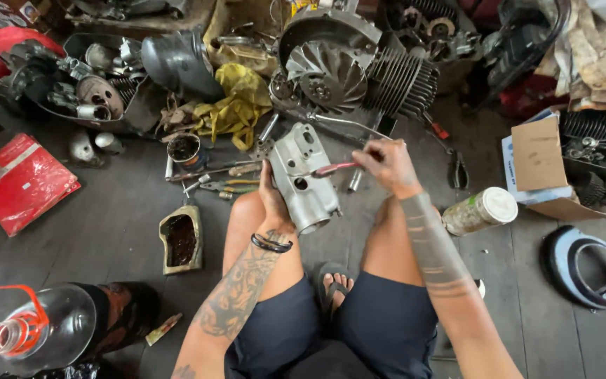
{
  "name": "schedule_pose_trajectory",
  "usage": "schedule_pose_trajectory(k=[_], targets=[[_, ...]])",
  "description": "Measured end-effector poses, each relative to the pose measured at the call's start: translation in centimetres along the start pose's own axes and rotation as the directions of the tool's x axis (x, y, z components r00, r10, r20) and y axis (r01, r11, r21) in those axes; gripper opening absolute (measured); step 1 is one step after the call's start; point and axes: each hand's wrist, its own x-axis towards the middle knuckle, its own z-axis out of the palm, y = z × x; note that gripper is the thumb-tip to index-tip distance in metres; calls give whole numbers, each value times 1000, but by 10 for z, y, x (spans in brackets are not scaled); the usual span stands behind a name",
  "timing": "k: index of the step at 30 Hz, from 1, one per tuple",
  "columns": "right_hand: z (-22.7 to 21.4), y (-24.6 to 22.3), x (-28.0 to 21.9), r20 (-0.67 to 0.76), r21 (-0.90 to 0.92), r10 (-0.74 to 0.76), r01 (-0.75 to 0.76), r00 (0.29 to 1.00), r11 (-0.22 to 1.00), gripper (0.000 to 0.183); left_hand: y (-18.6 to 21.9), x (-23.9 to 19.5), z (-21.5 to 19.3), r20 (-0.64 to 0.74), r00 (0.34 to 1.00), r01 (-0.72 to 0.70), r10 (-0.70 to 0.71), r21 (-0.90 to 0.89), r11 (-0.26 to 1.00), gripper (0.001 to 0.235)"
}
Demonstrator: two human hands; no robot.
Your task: Cleaning a motorcycle engine component with a small brush
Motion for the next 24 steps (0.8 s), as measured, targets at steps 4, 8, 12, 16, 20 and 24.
schedule_pose_trajectory(k=[4,8,12,16,20,24], targets=[[14,-41,10,28,22,-37,37,999,999,34,3,6,-4,17,1000,-14,15,-15,1000,61],[8,-17,8,17,47,-7,6,1000,999,34,1,-16,13,-16,1000,-14,13,-26,1000,58],[8,-18,6,-3,25,57,-57,998,998,35,11,-28,19,-2,1000,-10,10,14,1000,59],[13,-62,24,59,79,-46,41,997,996,35,13,-4,-4,19,1000,21,-20,-41,999,63],[6,-6,3,8,123,106,-106,994,987,37,12,-42,28,-7,1000,11,-11,-61,998,55],[12,-54,20,72,1,-8,8,997,1000,33,13,7,-3,16,1000,-25,25,-14,1000,60]])
